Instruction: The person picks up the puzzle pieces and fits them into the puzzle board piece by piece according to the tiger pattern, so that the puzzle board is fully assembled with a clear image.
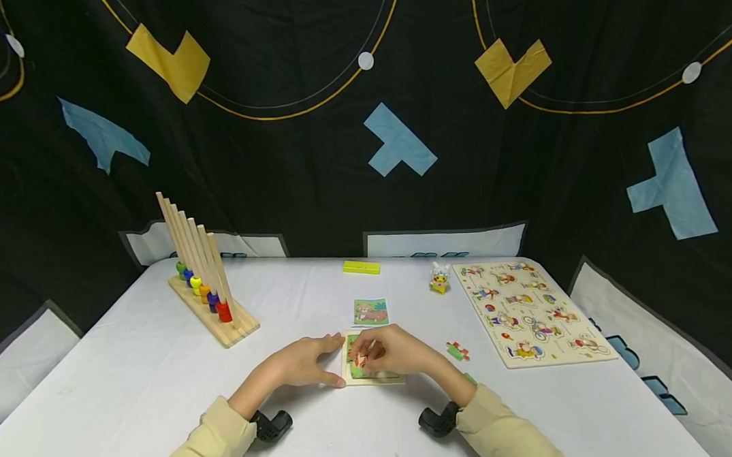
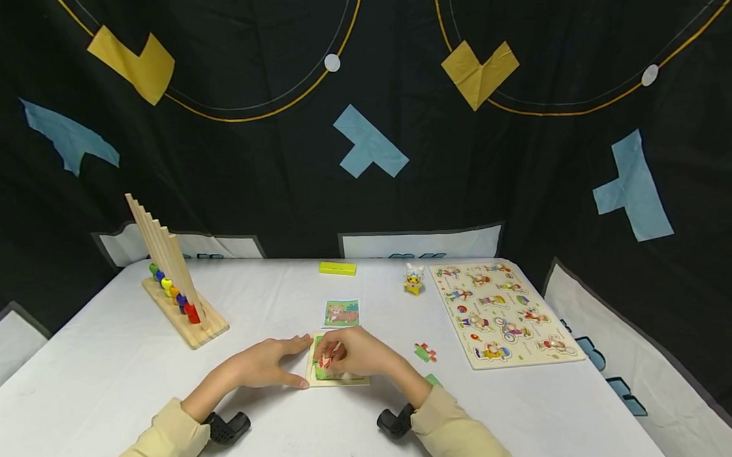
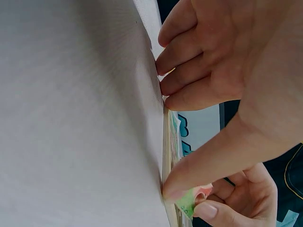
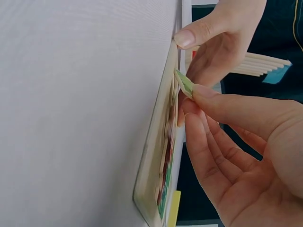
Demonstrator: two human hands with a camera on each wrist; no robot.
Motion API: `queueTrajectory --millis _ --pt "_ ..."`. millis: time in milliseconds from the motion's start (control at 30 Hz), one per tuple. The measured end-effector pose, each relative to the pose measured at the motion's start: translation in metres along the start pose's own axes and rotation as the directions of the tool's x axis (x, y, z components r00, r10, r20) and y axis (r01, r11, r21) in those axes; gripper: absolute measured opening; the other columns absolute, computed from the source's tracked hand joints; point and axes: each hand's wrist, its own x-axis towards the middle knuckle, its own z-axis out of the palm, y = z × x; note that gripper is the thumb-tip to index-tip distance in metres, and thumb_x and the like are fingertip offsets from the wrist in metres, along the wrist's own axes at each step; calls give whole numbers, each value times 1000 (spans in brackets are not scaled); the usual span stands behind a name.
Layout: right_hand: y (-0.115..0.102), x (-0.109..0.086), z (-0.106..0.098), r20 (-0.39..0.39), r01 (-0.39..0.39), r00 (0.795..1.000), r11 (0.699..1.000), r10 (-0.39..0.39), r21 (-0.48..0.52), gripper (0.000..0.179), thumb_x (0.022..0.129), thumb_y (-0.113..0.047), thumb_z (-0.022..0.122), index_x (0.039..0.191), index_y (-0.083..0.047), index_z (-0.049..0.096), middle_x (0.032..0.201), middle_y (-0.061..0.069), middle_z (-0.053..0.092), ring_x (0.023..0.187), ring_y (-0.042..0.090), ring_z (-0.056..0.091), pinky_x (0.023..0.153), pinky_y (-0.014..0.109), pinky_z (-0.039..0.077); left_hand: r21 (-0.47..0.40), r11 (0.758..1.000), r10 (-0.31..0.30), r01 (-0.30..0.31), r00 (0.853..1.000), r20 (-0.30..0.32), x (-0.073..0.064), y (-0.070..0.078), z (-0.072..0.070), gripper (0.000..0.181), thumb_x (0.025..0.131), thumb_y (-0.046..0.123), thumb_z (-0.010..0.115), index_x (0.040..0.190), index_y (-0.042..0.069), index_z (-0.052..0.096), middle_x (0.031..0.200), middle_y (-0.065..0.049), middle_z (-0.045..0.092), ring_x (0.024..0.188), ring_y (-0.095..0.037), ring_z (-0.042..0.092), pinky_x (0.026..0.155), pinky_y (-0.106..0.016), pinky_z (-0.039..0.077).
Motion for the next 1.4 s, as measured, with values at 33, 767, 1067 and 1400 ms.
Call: queueTrajectory --millis 33,767,1067,1400 --pt "0 1 1 1 -1 1000 1000 1 6 23 81 5 74 101 -6 69 94 2 69 75 3 62 71 20 54 0 1000 1 -1 1000 0 0 0 0 83 79 42 77 143 0 45 149 -17 39 137 -35 35 111 -52 28" --pt "-8 7 4 16 17 1000 985 -15 -169 17 84 -4 74 101 -8 72 85 2 66 70 0 55 64 15 48 0 1000 -14 14 1000 8 2 -1 -1 84 78 45 77 143 2 44 149 -16 39 138 -34 35 111 -52 27" --pt "-10 7 3 32 15 999 979 -9 -204 24 84 -3 73 107 -6 74 82 -2 60 69 1 53 63 15 47 -6 999 -35 35 999 10 0 2 -3 84 79 44 77 143 2 44 148 -17 39 138 -33 34 111 -51 28" --pt "-5 5 4 40 -11 999 988 18 -155 16 83 1 73 98 -3 71 85 3 68 70 1 57 64 16 49 -4 999 -31 31 999 14 1 0 0 84 79 44 77 143 2 45 149 -17 39 138 -34 35 111 -51 28"
